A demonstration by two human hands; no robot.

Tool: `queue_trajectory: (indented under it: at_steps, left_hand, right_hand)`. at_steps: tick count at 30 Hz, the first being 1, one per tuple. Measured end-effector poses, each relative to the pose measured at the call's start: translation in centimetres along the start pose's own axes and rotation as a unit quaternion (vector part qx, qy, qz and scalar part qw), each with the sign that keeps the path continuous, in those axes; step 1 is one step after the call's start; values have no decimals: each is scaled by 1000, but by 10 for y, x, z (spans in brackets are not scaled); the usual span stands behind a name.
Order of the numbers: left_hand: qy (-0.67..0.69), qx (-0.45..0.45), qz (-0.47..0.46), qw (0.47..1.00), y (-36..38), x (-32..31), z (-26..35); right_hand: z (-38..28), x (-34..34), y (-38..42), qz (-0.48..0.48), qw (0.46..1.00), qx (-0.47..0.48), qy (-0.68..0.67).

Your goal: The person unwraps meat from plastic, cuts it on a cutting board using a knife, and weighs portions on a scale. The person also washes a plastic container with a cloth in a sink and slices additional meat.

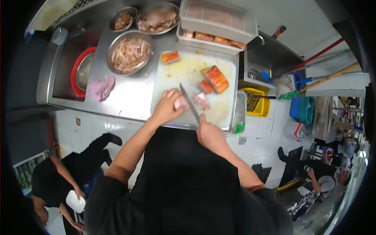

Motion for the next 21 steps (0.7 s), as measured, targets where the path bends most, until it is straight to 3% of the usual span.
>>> queue_trajectory:
  at_steps: [2,8,12,14,21]
  left_hand:
    - [12,21,-34,999,-3,-2,0]
    - [5,-9,-25,1000,10,-3,0]
    - [14,-6,-25,1000,0,1,-3]
    - [31,22,-36,999,7,-4,-4]
    - [16,5,-41,999,2,2,4]
  right_hand:
    - [-1,4,5,-45,999,-27,-15]
    - [-5,-18,-47,-28,999,14,-35]
    - [-1,-2,-32,-6,999,9,-44]
    - [3,10,2,-74,996,0,-43]
    - [6,16,13,-93,995,-6,-42]
Point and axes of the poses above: each hand's wrist, its own y-axis away from the middle knuckle, its own x-axis out of the back of the hand, z = x × y, the point moved 6 cm from there along -y, towards the middle knuckle, and after that the axes turned 4 degrees about y, right-handed, at the moved point
